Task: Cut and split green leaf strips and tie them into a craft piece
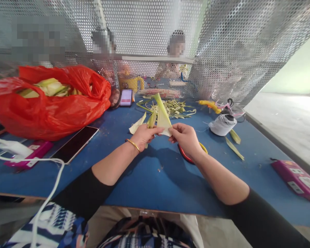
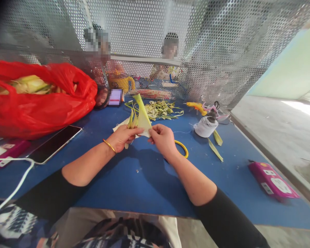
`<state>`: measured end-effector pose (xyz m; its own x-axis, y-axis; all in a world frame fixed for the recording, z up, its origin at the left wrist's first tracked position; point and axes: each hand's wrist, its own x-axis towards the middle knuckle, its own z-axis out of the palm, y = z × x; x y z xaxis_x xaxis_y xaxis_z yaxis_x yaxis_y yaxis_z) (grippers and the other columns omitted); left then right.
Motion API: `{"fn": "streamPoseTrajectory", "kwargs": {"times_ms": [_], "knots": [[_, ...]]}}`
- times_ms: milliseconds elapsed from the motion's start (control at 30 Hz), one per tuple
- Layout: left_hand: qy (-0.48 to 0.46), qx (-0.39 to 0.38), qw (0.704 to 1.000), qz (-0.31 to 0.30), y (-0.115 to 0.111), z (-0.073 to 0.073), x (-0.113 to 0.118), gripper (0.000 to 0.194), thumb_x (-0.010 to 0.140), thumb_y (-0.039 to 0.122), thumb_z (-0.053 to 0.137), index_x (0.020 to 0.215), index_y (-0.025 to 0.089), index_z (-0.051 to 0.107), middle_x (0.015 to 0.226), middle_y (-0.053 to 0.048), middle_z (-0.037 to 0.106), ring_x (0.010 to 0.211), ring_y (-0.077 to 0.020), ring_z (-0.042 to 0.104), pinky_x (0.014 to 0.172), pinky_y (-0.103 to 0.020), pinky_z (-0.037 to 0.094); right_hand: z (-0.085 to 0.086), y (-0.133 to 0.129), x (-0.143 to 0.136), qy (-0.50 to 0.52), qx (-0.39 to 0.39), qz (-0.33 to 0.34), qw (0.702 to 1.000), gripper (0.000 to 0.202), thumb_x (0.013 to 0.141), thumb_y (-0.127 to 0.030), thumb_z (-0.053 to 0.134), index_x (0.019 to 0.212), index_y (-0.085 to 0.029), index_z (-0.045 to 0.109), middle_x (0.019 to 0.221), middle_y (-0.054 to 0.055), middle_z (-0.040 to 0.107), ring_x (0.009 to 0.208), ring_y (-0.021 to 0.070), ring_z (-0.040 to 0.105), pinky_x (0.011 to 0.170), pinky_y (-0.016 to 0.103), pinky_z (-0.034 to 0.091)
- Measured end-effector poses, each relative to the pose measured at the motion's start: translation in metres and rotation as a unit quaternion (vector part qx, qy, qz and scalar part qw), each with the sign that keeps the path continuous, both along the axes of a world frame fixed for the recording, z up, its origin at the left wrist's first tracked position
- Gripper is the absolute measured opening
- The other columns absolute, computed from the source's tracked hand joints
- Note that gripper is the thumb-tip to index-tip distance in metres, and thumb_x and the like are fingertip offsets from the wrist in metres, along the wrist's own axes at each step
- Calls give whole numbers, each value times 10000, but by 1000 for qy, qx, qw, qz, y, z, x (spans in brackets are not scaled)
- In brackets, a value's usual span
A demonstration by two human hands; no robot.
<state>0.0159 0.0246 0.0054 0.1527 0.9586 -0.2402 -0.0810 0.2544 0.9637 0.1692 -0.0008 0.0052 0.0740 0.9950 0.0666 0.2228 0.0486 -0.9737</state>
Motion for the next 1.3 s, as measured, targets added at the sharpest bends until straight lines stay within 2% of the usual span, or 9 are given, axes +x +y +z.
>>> {"fn": "streamPoseTrajectory", "kwargs": {"times_ms": [267,467,600,733,1000,1067,1167,1233,1300], "knots": [[-6,28,998,52,-2,7,-1,180,668,181,764,635,143,592,534,19,561,372,-21,294,392,-205,127,-4,4,6,-26,38,-38,998,137,716,-340,593,661,-217,566,487,-42,578,490,146,608,520,258,467],[28,41,998,36,-3,2,1,315,696,309,796,547,168,557,418,78,360,377,-33,229,407,-217,136,-8,5,6,-102,50,-17,993,107,742,-310,577,689,-217,578,520,-45,596,527,154,631,584,279,481],[53,67,995,47,0,-4,-1,252,695,283,768,546,153,611,499,12,539,404,-42,300,416,-219,200,-7,5,7,-120,51,-9,991,108,748,-287,557,666,-217,553,518,-52,573,519,151,627,564,268,454],[60,70,994,51,5,-4,-4,245,694,274,764,536,142,633,480,10,523,401,-42,301,406,-217,196,2,6,16,-157,46,1,986,106,742,-252,547,643,-213,551,505,-57,554,479,134,587,529,256,409],[-23,59,964,258,29,14,-33,163,692,221,745,631,117,634,503,53,476,389,-18,260,390,-197,140,32,15,61,-311,-12,49,949,150,670,-111,548,557,-207,573,440,-60,553,466,136,586,557,260,388],[-34,52,946,319,39,15,-46,175,712,242,721,641,130,607,515,65,448,394,-22,260,395,-199,147,38,17,76,-365,-16,9,931,177,652,-86,545,531,-212,572,408,-58,540,454,139,553,551,269,354],[-2,58,922,383,52,12,-61,215,754,321,678,662,151,584,548,71,427,404,-35,270,410,-218,189,46,19,95,-347,17,-151,925,137,667,-119,566,575,-213,603,428,-38,555,518,163,551,557,282,333],[69,74,921,376,57,7,-65,219,817,337,608,704,149,611,550,75,419,421,-40,270,450,-232,221,47,20,103,-291,53,-241,924,87,708,-177,564,642,-211,611,471,-33,566,568,172,576,574,281,363],[106,93,928,346,59,1,-62,215,826,316,611,716,135,653,546,70,452,460,-40,335,509,-241,268,46,22,105,-247,69,-260,931,86,744,-222,546,672,-208,589,499,-38,562,581,168,610,596,273,421]]}}
